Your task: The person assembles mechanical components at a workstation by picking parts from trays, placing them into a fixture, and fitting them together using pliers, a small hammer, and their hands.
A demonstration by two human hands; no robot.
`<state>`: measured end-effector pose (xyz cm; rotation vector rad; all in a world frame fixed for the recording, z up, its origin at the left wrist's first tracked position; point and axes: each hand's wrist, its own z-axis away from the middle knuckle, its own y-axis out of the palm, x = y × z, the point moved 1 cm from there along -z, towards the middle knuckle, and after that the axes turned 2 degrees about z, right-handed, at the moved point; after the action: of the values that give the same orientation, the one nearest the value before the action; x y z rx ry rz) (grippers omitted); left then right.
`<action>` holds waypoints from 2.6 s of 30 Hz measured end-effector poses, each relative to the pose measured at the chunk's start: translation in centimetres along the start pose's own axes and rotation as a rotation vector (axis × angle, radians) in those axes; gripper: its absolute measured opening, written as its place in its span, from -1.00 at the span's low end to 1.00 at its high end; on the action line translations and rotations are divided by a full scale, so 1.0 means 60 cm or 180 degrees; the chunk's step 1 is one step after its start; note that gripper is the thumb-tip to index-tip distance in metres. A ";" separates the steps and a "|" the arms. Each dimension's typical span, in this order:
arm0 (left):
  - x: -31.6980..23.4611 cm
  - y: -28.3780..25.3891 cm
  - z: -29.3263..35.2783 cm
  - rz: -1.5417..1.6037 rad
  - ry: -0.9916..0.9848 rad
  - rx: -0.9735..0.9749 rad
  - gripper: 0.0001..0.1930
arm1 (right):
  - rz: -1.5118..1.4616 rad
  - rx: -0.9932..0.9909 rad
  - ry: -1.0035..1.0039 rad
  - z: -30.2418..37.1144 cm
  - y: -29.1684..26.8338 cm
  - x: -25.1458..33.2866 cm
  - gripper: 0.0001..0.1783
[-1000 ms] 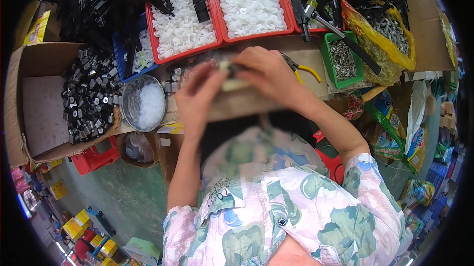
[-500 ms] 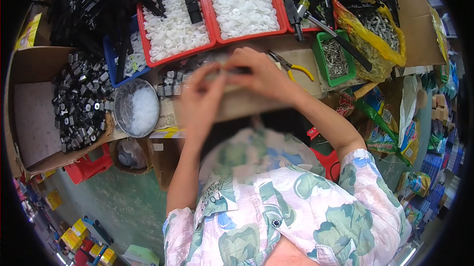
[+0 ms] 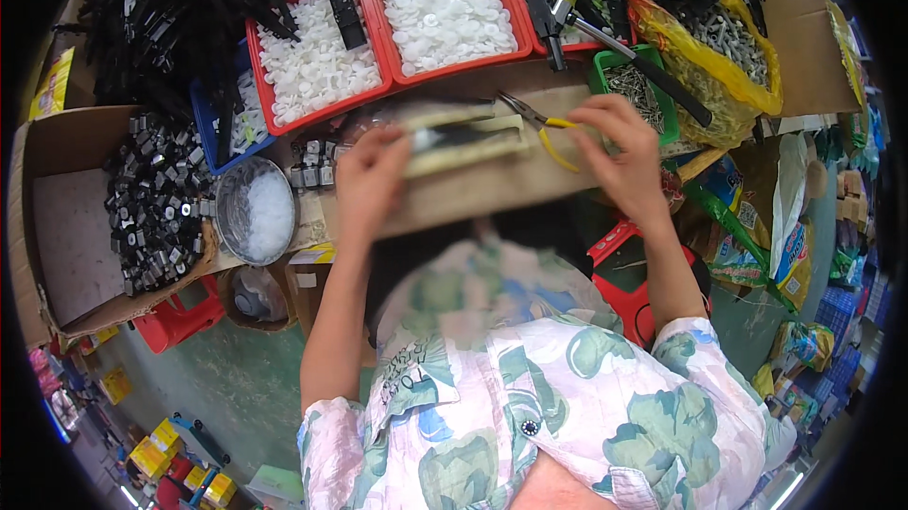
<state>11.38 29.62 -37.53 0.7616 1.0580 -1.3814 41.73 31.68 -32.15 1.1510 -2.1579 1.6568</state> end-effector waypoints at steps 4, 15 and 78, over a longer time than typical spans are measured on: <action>0.007 0.002 -0.013 -0.0267 0.0264 0.0043 -0.90 | 0.0718 -0.0345 0.0757 0.028 -0.043 -0.052 -0.80; -0.007 0.008 0.012 -0.0403 0.0959 0.0204 -0.88 | 0.1073 0.0205 0.0933 0.005 -0.050 -0.091 -0.88; -0.089 -0.017 -0.059 0.1567 0.0649 -0.0147 -0.84 | -0.1548 0.0466 -0.0178 -0.181 0.111 0.144 -0.88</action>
<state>10.46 34.89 -33.83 1.0628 0.9697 -0.8703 28.17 37.80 -28.25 1.6206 -1.6206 1.5845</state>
